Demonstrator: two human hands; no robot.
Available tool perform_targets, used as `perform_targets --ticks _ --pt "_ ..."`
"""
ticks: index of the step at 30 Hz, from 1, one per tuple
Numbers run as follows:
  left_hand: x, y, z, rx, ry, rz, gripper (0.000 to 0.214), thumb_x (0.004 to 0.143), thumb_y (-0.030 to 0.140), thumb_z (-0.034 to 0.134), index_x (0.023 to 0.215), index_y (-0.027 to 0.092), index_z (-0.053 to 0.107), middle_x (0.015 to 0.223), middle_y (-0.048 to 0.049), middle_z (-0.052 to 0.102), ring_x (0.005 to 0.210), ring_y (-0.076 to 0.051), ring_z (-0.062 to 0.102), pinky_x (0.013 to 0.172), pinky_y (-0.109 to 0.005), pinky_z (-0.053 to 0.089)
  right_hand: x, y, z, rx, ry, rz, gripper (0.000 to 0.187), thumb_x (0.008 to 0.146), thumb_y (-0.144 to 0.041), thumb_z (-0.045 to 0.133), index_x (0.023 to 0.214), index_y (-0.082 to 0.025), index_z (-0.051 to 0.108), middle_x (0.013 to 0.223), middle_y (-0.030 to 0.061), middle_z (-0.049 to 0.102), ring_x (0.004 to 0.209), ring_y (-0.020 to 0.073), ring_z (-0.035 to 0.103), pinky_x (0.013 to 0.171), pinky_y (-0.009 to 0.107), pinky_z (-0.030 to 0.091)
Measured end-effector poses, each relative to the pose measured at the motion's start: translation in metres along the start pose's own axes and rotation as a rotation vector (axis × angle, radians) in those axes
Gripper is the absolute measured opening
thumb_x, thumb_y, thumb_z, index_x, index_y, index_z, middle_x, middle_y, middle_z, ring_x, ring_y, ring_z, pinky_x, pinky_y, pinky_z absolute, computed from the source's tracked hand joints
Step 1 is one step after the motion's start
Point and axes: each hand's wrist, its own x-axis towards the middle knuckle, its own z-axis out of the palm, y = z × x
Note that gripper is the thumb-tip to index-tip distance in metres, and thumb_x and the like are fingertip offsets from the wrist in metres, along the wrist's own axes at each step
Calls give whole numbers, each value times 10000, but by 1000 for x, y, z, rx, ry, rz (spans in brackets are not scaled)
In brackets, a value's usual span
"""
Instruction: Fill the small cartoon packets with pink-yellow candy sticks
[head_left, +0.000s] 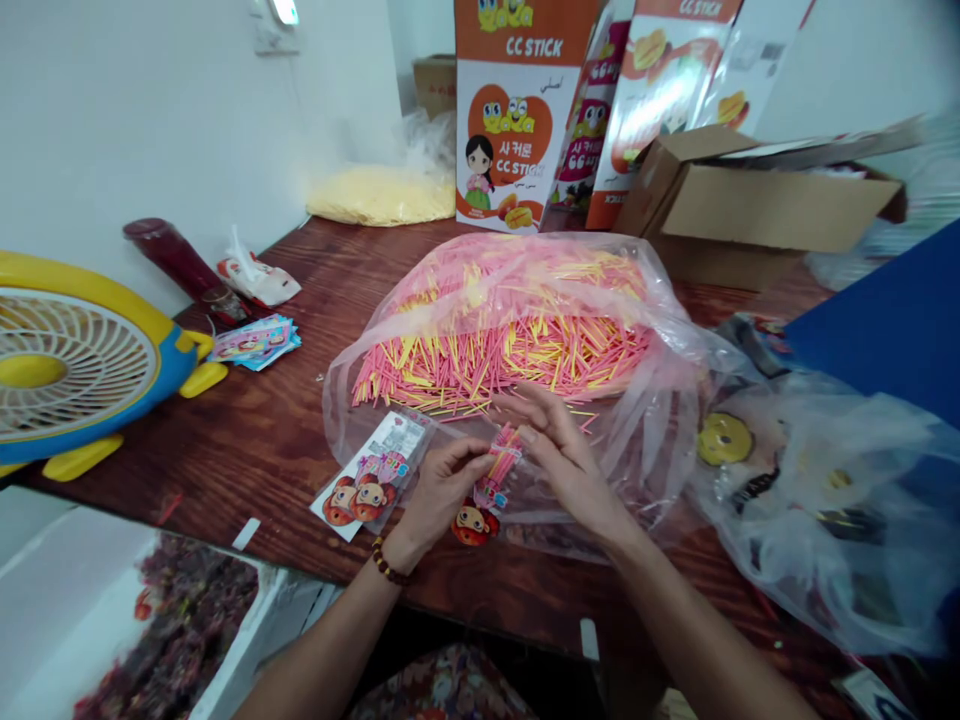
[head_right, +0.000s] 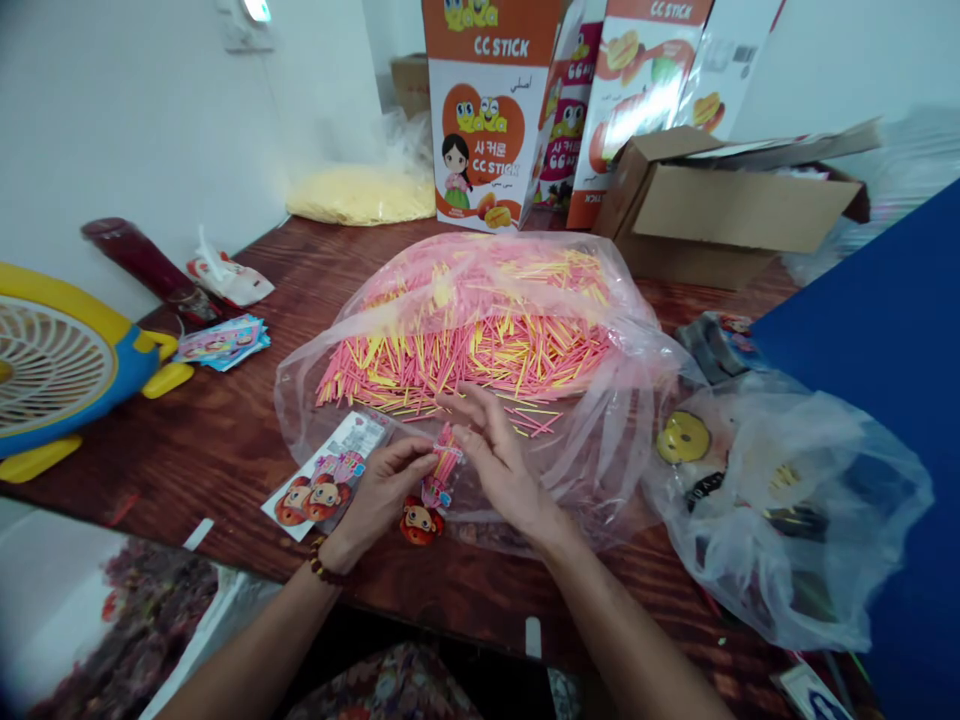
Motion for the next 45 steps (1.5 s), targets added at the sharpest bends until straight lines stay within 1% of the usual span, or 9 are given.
perform_targets --ticks 5,8,11,18,22,26,33,39,45 --pt "11 -3 0 -45 1 47 214 829 366 702 836 152 718 738 0 664 664 -115 567 653 -222 460 5 -8 -16 -390 -157 -127 402 951 -357 546 1348 -289 557 1427 75 559 1336 240 501 1138 459 380" --pt "15 -3 -3 -52 12 80 209 847 361 681 905 169 740 839 -22 720 734 -143 624 704 -245 494 8 -8 -26 -364 -93 -36 320 926 -345 588 1233 -256 616 1217 74 678 1095 214 646 899 361 538" --pt "14 4 -7 63 30 189 190 888 322 635 958 197 761 976 -41 750 884 -178 667 831 -287 513 9 -9 -31 -401 -45 2 133 889 -322 633 898 -202 692 828 24 702 767 166 645 679 277 510" --pt "10 23 -8 288 80 454 224 923 215 573 1044 238 760 1118 -70 734 1059 -198 652 962 -347 493 14 -14 -26 -310 -8 -166 123 850 -294 684 771 -210 729 823 25 718 780 165 653 744 285 492" --pt "12 25 -3 223 155 393 202 901 229 599 1009 231 771 1076 -61 745 1030 -197 660 950 -341 496 23 -9 -24 -196 41 -60 153 803 -352 723 751 -207 719 780 15 705 739 161 637 708 286 501" --pt "14 25 -2 47 191 189 166 859 282 659 941 210 784 993 -51 768 937 -191 676 898 -321 503 29 1 -22 39 107 114 222 713 -408 773 706 -209 674 673 -20 649 626 140 600 647 286 521" --pt "14 15 -10 -191 -81 -186 238 712 317 804 862 143 745 747 -10 699 628 -103 577 635 -233 451 24 20 -14 137 159 210 237 720 -400 765 708 -201 636 645 -25 629 592 132 597 624 284 521" --pt "13 4 -12 -63 -20 -123 206 733 323 773 802 147 690 703 15 633 611 -98 521 608 -225 415 23 28 -12 197 44 292 279 717 -416 771 833 -207 626 766 -16 666 668 137 626 631 278 525" --pt "12 -3 -14 31 -27 -43 212 772 344 730 863 153 742 814 -29 712 776 -171 612 740 -275 467 26 38 -4 116 -25 265 296 692 -416 777 716 -182 596 666 -39 584 600 104 522 572 241 446"
